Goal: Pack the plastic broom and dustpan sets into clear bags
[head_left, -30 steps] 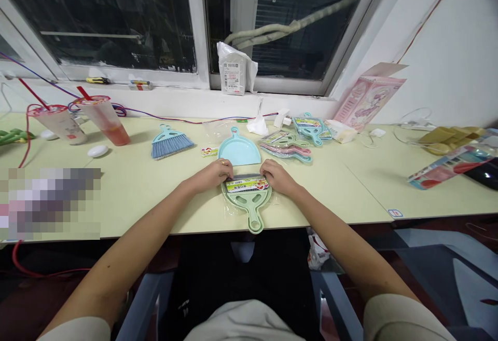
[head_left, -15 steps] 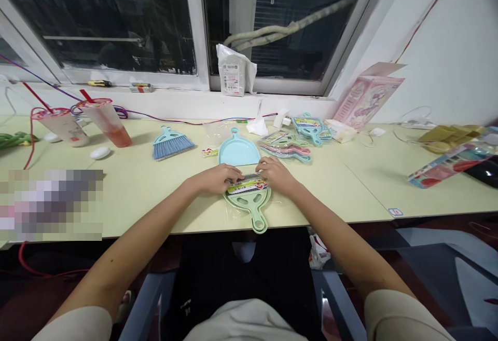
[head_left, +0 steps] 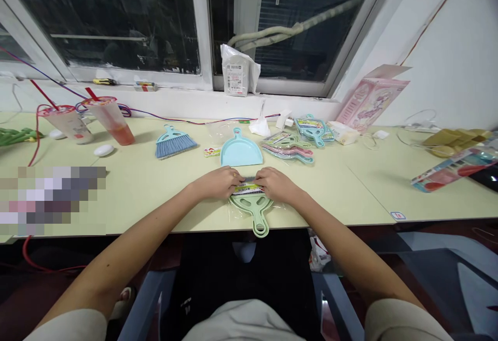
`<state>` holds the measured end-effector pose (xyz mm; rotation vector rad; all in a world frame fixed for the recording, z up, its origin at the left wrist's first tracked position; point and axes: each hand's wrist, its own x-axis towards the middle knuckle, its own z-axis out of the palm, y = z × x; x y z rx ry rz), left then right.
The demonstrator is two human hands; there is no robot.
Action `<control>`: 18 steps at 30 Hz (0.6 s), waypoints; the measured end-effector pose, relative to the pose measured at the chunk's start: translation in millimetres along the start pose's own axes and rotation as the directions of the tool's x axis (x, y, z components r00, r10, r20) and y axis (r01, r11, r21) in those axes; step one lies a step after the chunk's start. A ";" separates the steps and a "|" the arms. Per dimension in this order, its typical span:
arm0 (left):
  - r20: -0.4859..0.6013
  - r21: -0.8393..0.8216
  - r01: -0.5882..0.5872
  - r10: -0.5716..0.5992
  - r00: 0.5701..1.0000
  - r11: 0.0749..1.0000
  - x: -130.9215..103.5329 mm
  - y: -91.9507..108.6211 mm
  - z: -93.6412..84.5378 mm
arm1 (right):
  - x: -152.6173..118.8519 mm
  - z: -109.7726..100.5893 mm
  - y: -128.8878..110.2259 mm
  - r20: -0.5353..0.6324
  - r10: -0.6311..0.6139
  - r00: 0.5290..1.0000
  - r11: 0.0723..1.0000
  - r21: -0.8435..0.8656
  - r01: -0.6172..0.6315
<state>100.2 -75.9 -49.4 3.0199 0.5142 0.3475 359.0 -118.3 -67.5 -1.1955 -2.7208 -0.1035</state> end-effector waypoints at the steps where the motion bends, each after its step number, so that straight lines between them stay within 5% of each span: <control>1: 0.016 0.005 -0.002 0.002 1.000 1.000 -3.1 -0.3 -0.5 | -3.3 0.0 4.6 0.003 0.015 1.000 1.000 0.004 -0.015; 10: -0.091 0.053 0.128 -0.123 0.988 0.990 -31.7 -5.6 12.3 | -28.9 18.5 25.5 -0.193 0.131 0.972 0.991 0.038 -0.126; 18: -0.095 0.031 0.256 -0.252 0.963 0.966 -52.4 -11.9 29.9 | -34.4 33.3 27.5 -0.218 0.186 0.958 0.982 0.041 -0.182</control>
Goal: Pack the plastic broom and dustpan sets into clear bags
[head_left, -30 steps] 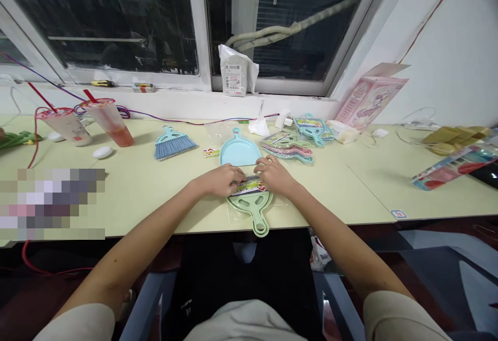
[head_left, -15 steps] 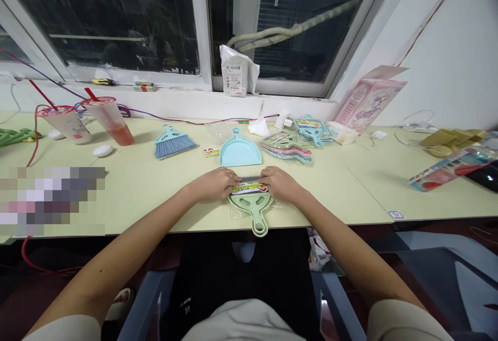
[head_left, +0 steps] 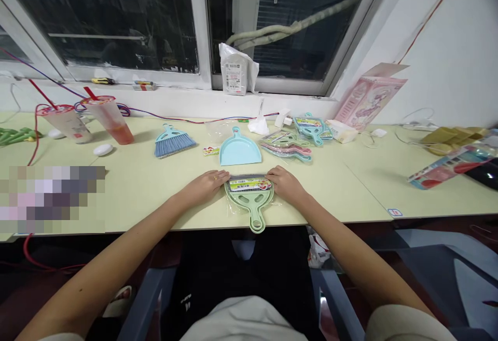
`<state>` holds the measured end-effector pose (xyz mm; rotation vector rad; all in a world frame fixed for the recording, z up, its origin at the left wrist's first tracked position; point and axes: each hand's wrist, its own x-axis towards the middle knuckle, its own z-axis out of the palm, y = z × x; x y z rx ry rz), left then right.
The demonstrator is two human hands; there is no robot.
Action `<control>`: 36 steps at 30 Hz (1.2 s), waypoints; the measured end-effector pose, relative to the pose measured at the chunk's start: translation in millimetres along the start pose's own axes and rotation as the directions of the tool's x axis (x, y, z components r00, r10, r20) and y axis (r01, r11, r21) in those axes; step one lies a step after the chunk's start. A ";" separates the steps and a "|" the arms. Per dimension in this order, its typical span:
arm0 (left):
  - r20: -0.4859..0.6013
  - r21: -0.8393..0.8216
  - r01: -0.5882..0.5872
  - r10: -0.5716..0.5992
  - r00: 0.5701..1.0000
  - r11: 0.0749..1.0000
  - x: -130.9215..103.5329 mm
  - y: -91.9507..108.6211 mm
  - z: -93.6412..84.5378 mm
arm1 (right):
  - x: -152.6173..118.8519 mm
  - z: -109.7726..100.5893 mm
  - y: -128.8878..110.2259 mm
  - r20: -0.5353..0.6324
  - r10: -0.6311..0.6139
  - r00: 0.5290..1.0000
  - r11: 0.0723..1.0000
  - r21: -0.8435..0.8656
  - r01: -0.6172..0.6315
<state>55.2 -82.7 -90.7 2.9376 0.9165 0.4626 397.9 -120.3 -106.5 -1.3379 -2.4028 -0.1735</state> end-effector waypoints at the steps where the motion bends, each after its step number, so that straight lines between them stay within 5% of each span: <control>1: 0.002 -0.002 0.016 -0.016 1.000 1.000 -2.2 0.0 3.5 | -0.7 2.0 0.1 0.000 0.010 1.000 1.000 -0.002 -0.010; 9: 0.017 -0.046 0.105 -0.104 0.994 0.993 -10.3 3.0 20.9 | -1.5 9.9 -1.4 -0.029 0.081 0.996 0.996 0.030 -0.080; 17: -0.243 -0.126 -0.048 0.016 0.970 0.991 2.4 11.1 -8.3 | 8.8 -17.4 -11.6 -0.087 0.005 0.996 1.000 0.007 -0.005; 25: -0.016 -0.145 -0.036 0.034 0.999 0.989 35.0 36.2 -21.2 | 25.5 -26.0 -28.8 0.148 -0.068 0.987 0.996 0.063 0.059; 28: -0.054 -0.152 -0.002 -0.007 0.999 0.988 29.4 32.4 -17.8 | 16.5 -33.4 -33.8 0.064 -0.030 0.998 0.997 0.067 0.025; 32: -0.135 -0.162 0.058 -0.081 0.988 0.985 16.4 16.9 -14.1 | -14.7 -50.9 -80.5 -0.128 0.202 0.971 0.979 0.043 -0.198; 36: -0.171 -0.211 0.123 -0.161 0.972 0.970 21.4 4.2 -14.1 | -38.0 -52.1 -149.4 0.078 0.330 0.941 0.943 -0.075 -0.324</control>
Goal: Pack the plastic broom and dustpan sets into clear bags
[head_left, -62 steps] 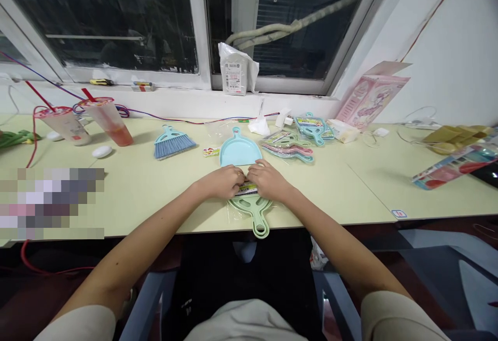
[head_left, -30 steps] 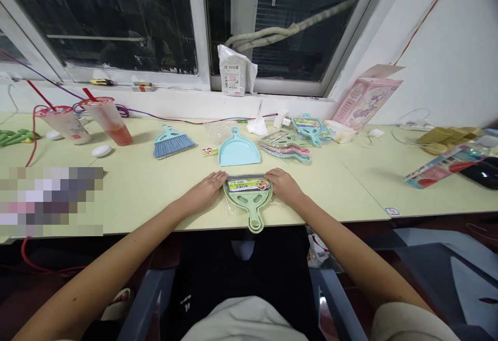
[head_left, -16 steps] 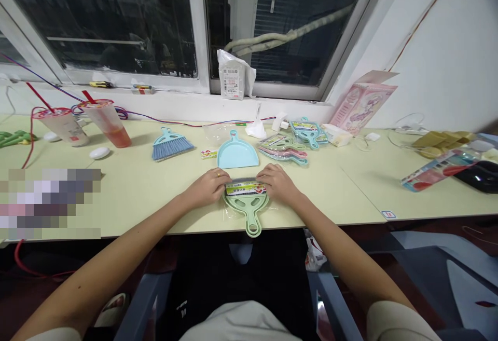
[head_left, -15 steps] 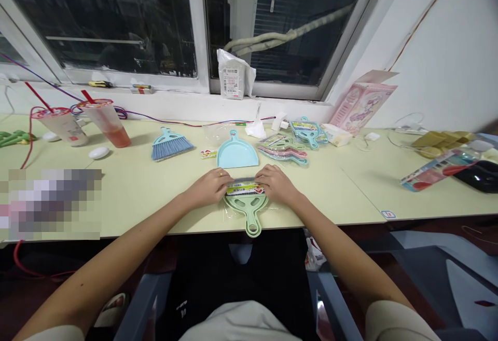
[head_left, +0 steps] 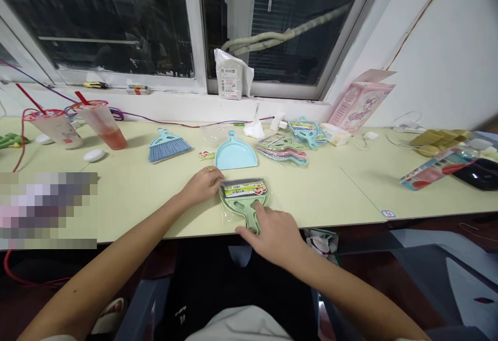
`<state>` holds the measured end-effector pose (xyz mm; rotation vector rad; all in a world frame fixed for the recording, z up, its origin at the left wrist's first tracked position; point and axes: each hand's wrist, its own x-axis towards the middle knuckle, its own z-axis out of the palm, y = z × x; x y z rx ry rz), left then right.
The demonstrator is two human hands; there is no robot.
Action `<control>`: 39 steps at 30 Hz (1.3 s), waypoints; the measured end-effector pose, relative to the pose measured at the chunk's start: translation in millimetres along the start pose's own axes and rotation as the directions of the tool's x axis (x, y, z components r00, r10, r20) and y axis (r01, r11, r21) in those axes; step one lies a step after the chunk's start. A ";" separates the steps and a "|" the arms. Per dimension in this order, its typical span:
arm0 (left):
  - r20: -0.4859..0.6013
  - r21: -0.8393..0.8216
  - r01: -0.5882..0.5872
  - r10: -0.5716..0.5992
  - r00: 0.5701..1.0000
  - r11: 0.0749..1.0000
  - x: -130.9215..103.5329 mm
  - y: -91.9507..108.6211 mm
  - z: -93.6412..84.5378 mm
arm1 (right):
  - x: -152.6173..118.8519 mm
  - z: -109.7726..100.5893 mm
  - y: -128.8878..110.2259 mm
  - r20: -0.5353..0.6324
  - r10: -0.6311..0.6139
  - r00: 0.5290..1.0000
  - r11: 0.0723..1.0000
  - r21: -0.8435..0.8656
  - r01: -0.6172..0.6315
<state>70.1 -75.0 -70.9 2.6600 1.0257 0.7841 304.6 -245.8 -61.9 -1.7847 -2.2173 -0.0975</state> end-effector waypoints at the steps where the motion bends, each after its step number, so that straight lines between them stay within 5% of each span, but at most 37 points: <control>1: -0.027 0.000 0.006 -0.006 1.000 1.000 5.2 -1.6 -0.5 | -4.1 2.3 -10.3 0.047 0.025 0.999 0.999 -0.033 -0.023; 5: -0.175 0.000 -0.006 0.006 0.984 1.000 31.1 -10.5 -5.1 | 4.7 10.9 -16.1 0.089 0.062 0.994 0.993 -0.109 -0.052; 13: -0.375 -0.021 0.082 -0.084 0.923 0.996 54.0 -48.2 -1.7 | 25.6 -0.2 32.3 0.177 0.080 0.981 0.991 -0.124 -0.058; 20: -0.374 -0.104 0.201 -0.226 0.900 0.974 39.8 -56.2 4.2 | 25.5 -11.0 67.2 0.192 -0.060 0.980 0.998 0.045 0.052; 27: -0.390 -0.134 0.234 -0.268 0.881 0.963 39.8 -57.3 6.1 | 15.6 -44.8 106.4 0.033 -0.059 0.998 0.973 0.227 0.050; 33: -0.381 -0.201 0.259 -0.319 0.868 0.945 40.9 -61.6 8.7 | 95.6 -70.5 152.8 -0.134 0.018 0.991 0.993 0.115 -0.002; 39: -0.365 -0.222 0.324 -0.386 0.847 0.920 39.5 -66.2 6.8 | 188.9 -39.6 218.2 -0.108 0.117 0.987 0.992 -0.040 -0.122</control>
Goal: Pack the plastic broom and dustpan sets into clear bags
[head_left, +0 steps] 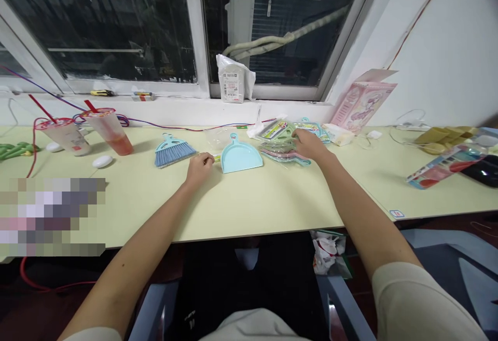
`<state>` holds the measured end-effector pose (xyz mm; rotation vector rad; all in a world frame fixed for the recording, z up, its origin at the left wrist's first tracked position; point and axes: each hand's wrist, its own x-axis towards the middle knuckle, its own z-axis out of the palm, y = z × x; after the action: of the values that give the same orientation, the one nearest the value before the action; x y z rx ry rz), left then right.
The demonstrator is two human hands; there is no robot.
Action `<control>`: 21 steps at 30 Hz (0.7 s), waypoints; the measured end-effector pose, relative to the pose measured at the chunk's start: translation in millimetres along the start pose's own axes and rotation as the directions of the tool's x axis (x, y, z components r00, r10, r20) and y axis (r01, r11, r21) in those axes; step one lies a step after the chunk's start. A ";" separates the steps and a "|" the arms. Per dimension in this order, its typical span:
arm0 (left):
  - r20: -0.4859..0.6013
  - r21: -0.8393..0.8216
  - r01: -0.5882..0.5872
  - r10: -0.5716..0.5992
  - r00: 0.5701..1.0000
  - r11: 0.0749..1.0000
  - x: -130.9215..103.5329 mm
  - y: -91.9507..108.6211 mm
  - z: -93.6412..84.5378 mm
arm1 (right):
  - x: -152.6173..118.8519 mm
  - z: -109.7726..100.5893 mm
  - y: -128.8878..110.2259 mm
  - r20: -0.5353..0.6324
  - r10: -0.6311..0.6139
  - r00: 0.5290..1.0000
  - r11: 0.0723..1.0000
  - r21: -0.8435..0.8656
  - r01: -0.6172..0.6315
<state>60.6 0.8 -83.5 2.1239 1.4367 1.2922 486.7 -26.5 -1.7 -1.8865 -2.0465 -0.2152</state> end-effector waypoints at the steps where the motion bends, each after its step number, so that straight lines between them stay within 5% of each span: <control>1: -0.001 -0.001 0.003 -0.003 1.000 1.000 0.3 -0.5 0.1 | 5.8 7.6 5.7 0.012 0.023 1.000 1.000 -0.021 -0.023; 10: 0.028 -0.005 -0.009 0.009 1.000 1.000 1.8 0.0 3.0 | 8.1 40.4 23.0 0.032 0.068 0.997 0.993 -0.094 -0.065; 21: 0.015 -0.016 0.011 -0.011 1.000 1.000 0.8 -0.7 1.5 | 17.4 32.0 9.0 0.032 0.122 0.992 0.973 -0.199 -0.114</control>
<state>61.4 2.2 -84.4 2.1082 1.4253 1.2766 489.8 1.6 -26.4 -2.1411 -1.9962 -0.3611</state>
